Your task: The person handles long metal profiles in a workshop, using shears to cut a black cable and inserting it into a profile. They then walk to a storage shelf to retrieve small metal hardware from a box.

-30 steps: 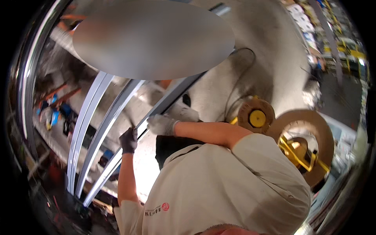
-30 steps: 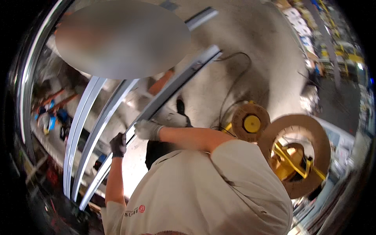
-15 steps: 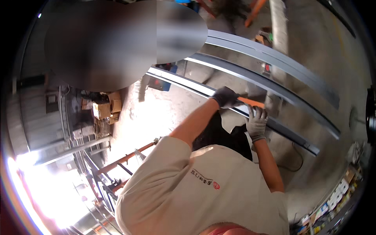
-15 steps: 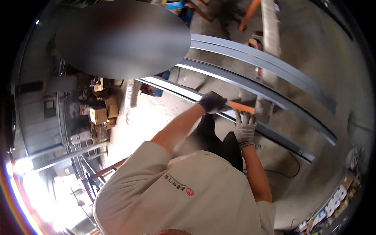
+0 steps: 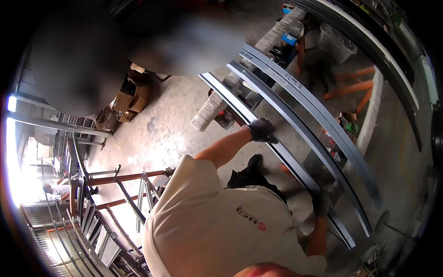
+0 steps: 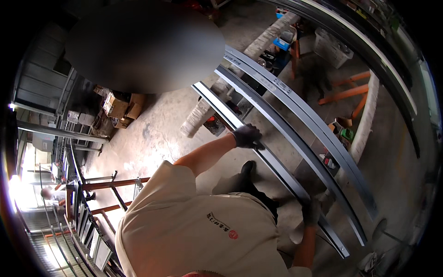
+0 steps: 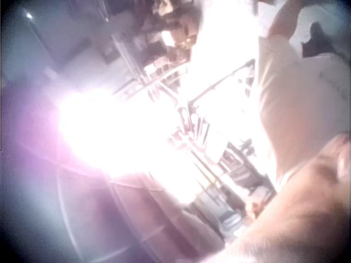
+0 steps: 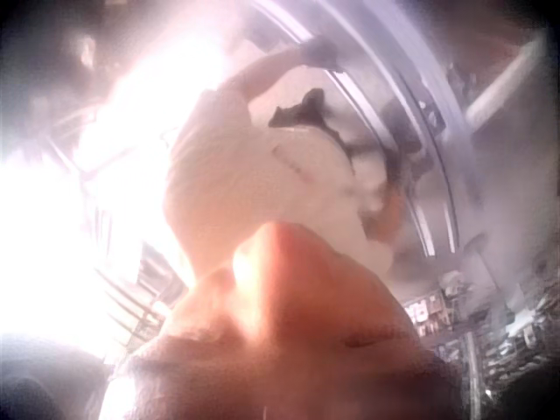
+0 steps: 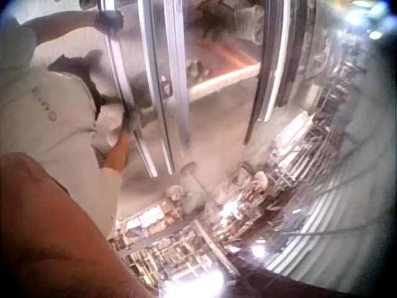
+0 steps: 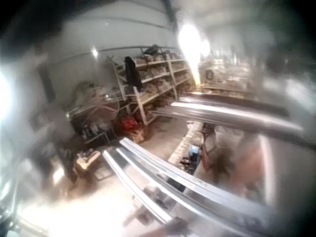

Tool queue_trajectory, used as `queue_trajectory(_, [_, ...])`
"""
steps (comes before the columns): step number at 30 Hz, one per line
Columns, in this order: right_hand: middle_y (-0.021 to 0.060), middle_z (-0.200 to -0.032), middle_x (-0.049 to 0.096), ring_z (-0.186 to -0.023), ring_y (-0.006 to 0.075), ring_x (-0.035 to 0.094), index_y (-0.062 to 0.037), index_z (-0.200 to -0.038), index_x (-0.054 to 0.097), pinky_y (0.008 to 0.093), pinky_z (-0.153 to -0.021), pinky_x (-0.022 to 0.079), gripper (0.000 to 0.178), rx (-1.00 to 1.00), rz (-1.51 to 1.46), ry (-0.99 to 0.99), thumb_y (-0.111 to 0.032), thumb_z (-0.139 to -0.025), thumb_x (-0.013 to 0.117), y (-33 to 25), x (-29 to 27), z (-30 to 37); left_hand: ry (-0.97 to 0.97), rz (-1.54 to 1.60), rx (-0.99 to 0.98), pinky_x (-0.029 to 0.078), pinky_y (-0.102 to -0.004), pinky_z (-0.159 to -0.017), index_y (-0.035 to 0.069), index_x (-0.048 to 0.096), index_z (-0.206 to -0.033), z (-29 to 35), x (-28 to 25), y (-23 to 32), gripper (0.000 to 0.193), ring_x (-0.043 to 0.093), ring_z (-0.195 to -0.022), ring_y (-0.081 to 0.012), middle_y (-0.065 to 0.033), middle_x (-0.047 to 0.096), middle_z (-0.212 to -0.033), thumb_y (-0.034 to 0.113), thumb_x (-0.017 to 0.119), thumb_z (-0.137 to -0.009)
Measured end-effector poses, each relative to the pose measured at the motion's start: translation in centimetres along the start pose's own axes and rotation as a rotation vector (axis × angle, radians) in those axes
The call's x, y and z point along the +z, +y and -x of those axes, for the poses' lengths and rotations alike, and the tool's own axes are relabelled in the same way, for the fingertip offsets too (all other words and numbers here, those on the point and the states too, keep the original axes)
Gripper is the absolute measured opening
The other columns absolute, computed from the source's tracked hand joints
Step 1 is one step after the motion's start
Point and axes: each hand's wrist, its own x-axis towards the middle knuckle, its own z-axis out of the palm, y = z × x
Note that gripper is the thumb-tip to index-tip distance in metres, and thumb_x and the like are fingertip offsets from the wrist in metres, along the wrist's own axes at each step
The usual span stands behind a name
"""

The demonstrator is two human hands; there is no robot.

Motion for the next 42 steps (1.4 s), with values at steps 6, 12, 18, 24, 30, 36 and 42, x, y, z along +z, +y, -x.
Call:
queue_trajectory(6, [0.0177,-0.110,0.063,-0.107,0.0413,0.059,-0.0059,-0.128,0.059,0.0515,-0.093,0.047,0.059,0.013,0.118,-0.023,0.001,-0.070,0.070,-3.6,0.1,1.0,-0.082,-0.007,0.015,0.054,-0.0458,-0.085,0.012,0.074,-0.095,-0.2,5.6,6.7,0.066,0.071,-0.093,-0.0337,-0.0121,0.073,-0.090,0.075,0.060,-0.083])
queue_trajectory(12, [0.0225,-0.102,0.065,-0.098,0.0451,0.063,0.0005,-0.120,0.060,0.0506,-0.088,0.052,0.054,-0.090,0.033,-0.062,-0.005,-0.067,0.070,-12.2,6.1,-8.0,0.065,0.089,0.030,0.052,-0.0422,-0.088,0.011,0.074,-0.094,-0.8,7.3,11.1,0.048,0.068,-0.093,-0.0319,-0.0097,0.071,-0.092,0.057,0.062,-0.091])
queue_trajectory(18, [0.0209,-0.115,0.065,-0.101,0.0410,0.067,-0.0023,-0.126,0.056,0.0498,-0.082,0.056,0.061,-0.138,-0.017,-0.262,-0.032,-0.077,0.078,-21.3,7.9,-16.3,0.585,-0.001,0.237,0.053,-0.0440,-0.075,0.008,0.067,-0.080,5.1,4.4,3.2,0.016,0.065,-0.087,-0.0313,-0.0098,0.065,-0.086,0.023,0.065,-0.085])
queue_trajectory(24, [0.0227,-0.106,0.068,-0.095,0.0426,0.068,-0.0034,-0.125,0.056,0.0511,-0.079,0.056,0.059,-0.130,-0.096,-0.229,-0.033,-0.079,0.076,-21.3,8.7,-16.8,0.393,-0.053,-0.292,0.050,-0.0471,-0.094,0.006,0.071,-0.106,18.9,-4.9,-17.3,0.031,0.060,-0.113,-0.0373,-0.0154,0.066,-0.116,0.024,0.068,-0.081])
queue_trajectory(30, [0.0254,-0.098,0.068,-0.095,0.0451,0.067,-0.0019,-0.116,0.063,0.0512,-0.080,0.054,0.044,0.005,-0.018,-0.277,-0.023,-0.079,0.074,-22.8,8.4,-17.4,0.276,-0.002,-0.220,0.050,-0.0412,-0.102,0.009,0.063,-0.133,21.4,-8.4,-29.9,0.062,0.061,-0.120,-0.0323,-0.0133,0.064,-0.136,0.031,0.081,-0.078])
queue_trajectory(36, [0.0240,-0.115,0.069,-0.105,0.0420,0.067,-0.0021,-0.126,0.062,0.0479,-0.090,0.055,0.056,0.135,-0.125,-0.300,-0.011,-0.073,0.076,-25.5,7.9,-18.2,0.309,-0.074,-0.094,0.055,-0.0418,-0.093,0.012,0.071,-0.119,22.1,-7.0,-33.6,0.044,0.066,-0.106,-0.0333,-0.0136,0.070,-0.118,0.032,0.079,-0.080])
queue_trajectory(42, [0.0238,-0.117,0.069,-0.110,0.0423,0.066,-0.0021,-0.127,0.061,0.0478,-0.093,0.054,0.057,0.096,0.032,-0.219,-0.007,-0.072,0.074,-21.9,10.7,-16.0,0.242,0.280,-0.240,0.055,-0.0435,-0.088,0.013,0.072,-0.114,21.8,-6.7,-33.7,0.032,0.066,-0.102,-0.0329,-0.0134,0.068,-0.113,0.031,0.067,-0.088])
